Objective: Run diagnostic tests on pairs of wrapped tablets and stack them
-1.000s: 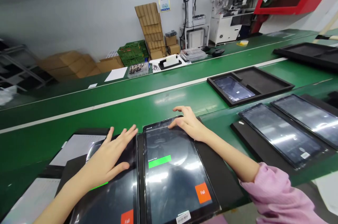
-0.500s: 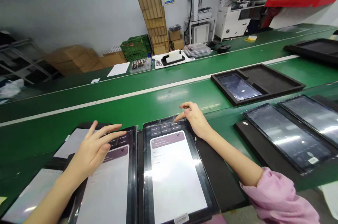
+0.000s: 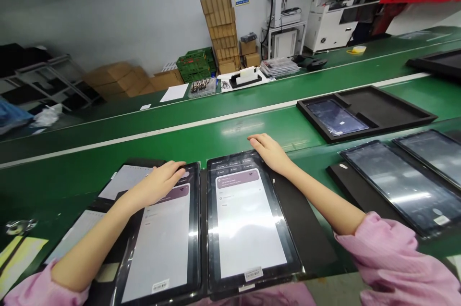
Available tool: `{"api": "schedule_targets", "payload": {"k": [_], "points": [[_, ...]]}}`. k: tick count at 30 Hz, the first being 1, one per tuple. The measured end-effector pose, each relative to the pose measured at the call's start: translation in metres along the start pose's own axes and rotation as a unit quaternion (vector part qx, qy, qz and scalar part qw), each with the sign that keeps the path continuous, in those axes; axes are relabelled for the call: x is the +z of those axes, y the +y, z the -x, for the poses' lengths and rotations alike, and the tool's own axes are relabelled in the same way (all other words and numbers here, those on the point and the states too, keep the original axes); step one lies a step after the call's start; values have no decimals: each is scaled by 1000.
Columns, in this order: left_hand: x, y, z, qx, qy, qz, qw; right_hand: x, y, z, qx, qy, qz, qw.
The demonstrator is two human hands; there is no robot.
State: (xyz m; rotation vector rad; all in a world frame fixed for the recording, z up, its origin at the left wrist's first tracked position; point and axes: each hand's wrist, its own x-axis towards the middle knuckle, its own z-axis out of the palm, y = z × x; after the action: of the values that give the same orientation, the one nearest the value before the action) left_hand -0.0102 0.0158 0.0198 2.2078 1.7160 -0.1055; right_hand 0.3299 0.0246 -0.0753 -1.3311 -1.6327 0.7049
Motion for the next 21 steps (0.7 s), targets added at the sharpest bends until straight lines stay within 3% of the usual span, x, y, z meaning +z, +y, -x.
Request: {"api": "schedule_targets", "payload": {"k": [11, 16, 21], "points": [[-24, -28, -2, 43, -4, 160, 986, -5, -15, -16, 67, -143, 71, 985], [-23, -25, -1, 39, 36, 158, 986, -4, -19, -21, 105, -164, -51, 979], [-12, -21, -5, 32, 48, 107, 993, -7, -22, -21, 72, -174, -190, 964]]}}
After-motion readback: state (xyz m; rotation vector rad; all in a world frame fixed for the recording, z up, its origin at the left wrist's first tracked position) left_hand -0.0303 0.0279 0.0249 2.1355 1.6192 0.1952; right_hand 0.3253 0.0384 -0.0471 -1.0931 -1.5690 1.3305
